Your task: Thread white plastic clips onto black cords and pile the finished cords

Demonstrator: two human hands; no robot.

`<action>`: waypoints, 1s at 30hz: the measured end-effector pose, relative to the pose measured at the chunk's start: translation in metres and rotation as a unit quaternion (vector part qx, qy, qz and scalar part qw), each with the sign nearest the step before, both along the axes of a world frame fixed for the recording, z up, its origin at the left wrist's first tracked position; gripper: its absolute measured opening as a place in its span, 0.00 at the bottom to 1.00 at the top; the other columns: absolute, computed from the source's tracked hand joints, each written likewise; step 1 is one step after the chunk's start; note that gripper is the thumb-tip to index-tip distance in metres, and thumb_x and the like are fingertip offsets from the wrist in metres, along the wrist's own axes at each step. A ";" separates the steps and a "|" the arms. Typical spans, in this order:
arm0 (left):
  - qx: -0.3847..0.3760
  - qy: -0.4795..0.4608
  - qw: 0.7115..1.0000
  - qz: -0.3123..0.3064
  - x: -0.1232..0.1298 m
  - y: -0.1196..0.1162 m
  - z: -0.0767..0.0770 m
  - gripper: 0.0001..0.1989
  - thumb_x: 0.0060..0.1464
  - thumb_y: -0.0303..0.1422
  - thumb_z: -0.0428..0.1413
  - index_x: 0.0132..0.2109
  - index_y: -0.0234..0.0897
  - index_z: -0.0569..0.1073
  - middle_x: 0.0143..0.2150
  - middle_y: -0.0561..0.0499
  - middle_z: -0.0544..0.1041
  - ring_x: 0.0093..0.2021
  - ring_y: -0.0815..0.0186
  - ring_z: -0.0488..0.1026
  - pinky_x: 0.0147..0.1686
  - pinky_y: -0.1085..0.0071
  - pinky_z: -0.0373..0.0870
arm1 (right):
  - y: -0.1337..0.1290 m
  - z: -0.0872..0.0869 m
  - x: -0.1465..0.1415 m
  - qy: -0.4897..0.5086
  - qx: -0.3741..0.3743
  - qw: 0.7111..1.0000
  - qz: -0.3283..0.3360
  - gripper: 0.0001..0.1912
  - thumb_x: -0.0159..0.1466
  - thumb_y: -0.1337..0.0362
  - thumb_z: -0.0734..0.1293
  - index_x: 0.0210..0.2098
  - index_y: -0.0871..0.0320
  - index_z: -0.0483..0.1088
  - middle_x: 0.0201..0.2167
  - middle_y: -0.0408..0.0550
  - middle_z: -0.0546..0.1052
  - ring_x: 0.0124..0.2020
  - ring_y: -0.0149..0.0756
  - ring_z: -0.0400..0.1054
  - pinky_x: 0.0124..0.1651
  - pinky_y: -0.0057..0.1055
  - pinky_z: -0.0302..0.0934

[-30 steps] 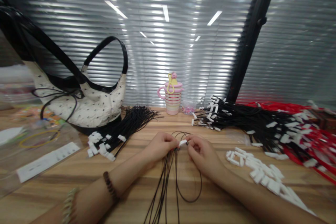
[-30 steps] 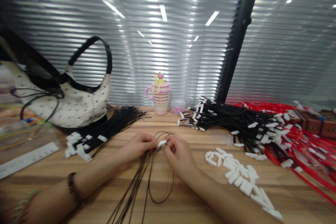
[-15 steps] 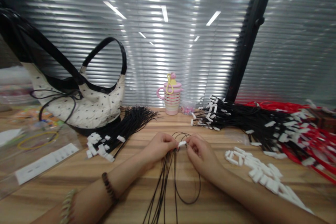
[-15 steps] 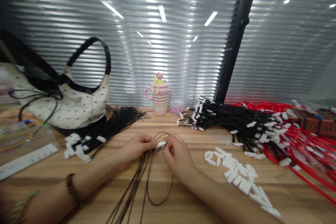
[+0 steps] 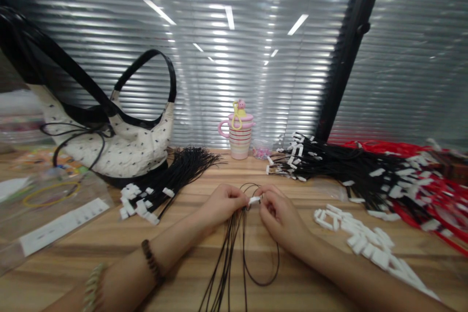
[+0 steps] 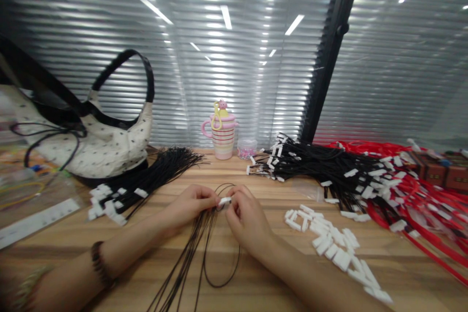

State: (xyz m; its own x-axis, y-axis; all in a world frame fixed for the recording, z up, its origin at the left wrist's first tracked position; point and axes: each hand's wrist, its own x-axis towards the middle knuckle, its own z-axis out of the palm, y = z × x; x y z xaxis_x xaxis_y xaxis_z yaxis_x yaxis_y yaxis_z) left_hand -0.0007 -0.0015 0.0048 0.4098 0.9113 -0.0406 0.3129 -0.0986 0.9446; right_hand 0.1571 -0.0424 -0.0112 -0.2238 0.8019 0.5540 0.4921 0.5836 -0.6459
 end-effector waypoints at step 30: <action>-0.007 0.009 1.000 0.020 0.003 -0.002 0.002 0.14 0.40 0.40 0.54 0.23 0.30 0.70 0.18 0.57 0.62 0.22 0.74 0.55 0.23 0.76 0.47 | 0.002 -0.006 0.000 0.021 -0.032 0.999 -0.019 0.07 0.54 0.73 0.57 0.21 0.60 0.57 0.33 0.47 0.67 0.26 0.26 0.58 0.25 0.22 0.52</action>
State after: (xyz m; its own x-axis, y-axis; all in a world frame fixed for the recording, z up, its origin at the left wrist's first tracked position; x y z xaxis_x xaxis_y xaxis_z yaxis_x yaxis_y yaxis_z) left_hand 0.0023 -0.0034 0.0067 0.3725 0.9261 -0.0606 0.3339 -0.0728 0.9398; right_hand 0.1567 -0.0407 -0.0172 -0.1688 0.8435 0.5099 0.4847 0.5215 -0.7022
